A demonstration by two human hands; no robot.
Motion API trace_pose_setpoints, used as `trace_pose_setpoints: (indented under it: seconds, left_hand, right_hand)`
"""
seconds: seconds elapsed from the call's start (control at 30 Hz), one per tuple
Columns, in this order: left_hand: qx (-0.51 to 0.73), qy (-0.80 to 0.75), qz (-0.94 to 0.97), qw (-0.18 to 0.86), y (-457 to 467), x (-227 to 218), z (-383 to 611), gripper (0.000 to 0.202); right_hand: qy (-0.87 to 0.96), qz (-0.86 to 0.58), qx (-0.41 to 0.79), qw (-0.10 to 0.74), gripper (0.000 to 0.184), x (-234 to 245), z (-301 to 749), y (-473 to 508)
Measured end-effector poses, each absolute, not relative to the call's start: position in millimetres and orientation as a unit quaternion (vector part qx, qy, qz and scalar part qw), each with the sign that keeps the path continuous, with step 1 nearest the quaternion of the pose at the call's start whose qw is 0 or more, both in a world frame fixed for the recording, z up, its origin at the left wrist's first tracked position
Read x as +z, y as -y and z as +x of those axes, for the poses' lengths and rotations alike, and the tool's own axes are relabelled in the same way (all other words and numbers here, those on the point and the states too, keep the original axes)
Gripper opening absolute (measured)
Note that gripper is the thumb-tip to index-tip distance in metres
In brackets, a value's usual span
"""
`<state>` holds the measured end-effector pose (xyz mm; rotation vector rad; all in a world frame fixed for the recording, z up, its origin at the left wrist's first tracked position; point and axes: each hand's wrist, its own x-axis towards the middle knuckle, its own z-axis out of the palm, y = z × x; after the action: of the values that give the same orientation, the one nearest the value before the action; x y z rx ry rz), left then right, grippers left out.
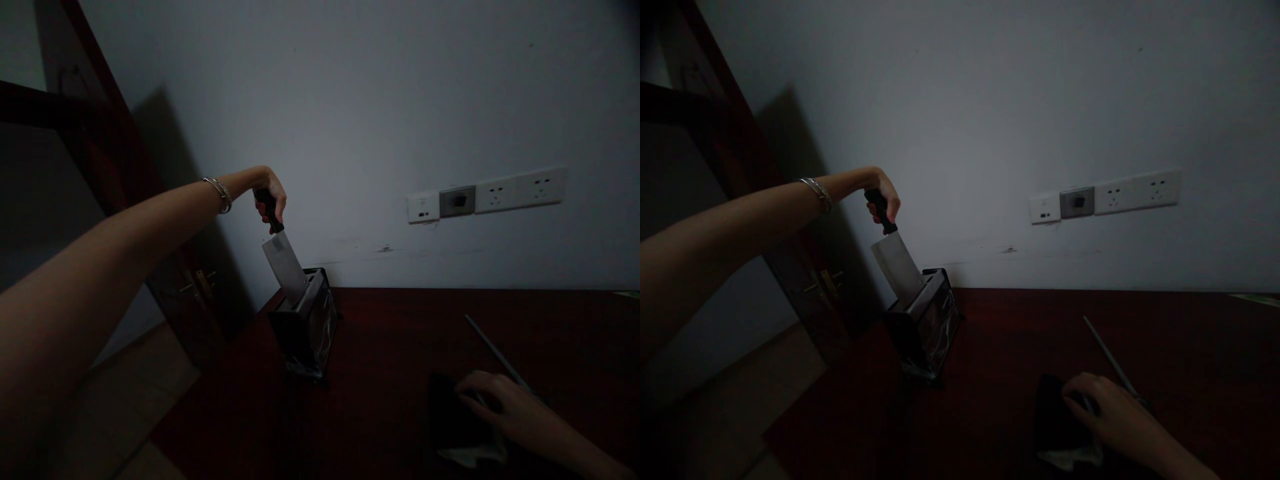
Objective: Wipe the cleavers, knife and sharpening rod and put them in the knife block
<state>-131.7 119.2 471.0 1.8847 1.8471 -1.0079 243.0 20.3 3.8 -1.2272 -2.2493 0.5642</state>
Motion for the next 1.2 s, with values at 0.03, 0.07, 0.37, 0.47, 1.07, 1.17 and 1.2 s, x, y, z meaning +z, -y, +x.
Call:
trace_pose_setpoints:
  seconds: [0.03, 0.07, 0.37, 0.47, 1.07, 1.17, 1.2]
  left_hand:
    - [-0.335, -0.677, 0.634, 0.164, -119, 471, -132, 0.042]
    - [-0.323, -0.700, 0.613, 0.170, -119, 470, -132, 0.042]
    - [-0.387, -0.647, 0.634, 0.172, -127, 467, -129, 0.042]
    - [-0.349, -0.704, 0.596, 0.168, -127, 465, -129, 0.043]
    - [-0.454, -0.632, 0.614, 0.135, -141, 432, -121, 0.051]
    - [-0.475, -0.614, 0.630, 0.022, -142, 424, -119, 0.048]
    - [-0.496, -0.601, 0.624, -0.063, -143, 421, -119, 0.046]
  right_hand:
    - [0.829, -0.454, 0.207, 0.254, 0.031, 4, 243, -20]
    - [0.829, -0.454, 0.206, 0.253, 0.031, 4, 243, -20]
    - [0.831, -0.449, 0.210, 0.252, 0.029, 5, 243, -19]
    - [0.826, -0.454, 0.213, 0.259, 0.029, 5, 243, -19]
    - [0.844, -0.398, 0.162, 0.321, 0.025, 8, 243, -22]
    - [0.849, -0.391, 0.159, 0.317, 0.023, 6, 243, -23]
    - [0.849, -0.392, 0.157, 0.316, 0.023, 5, 243, -23]
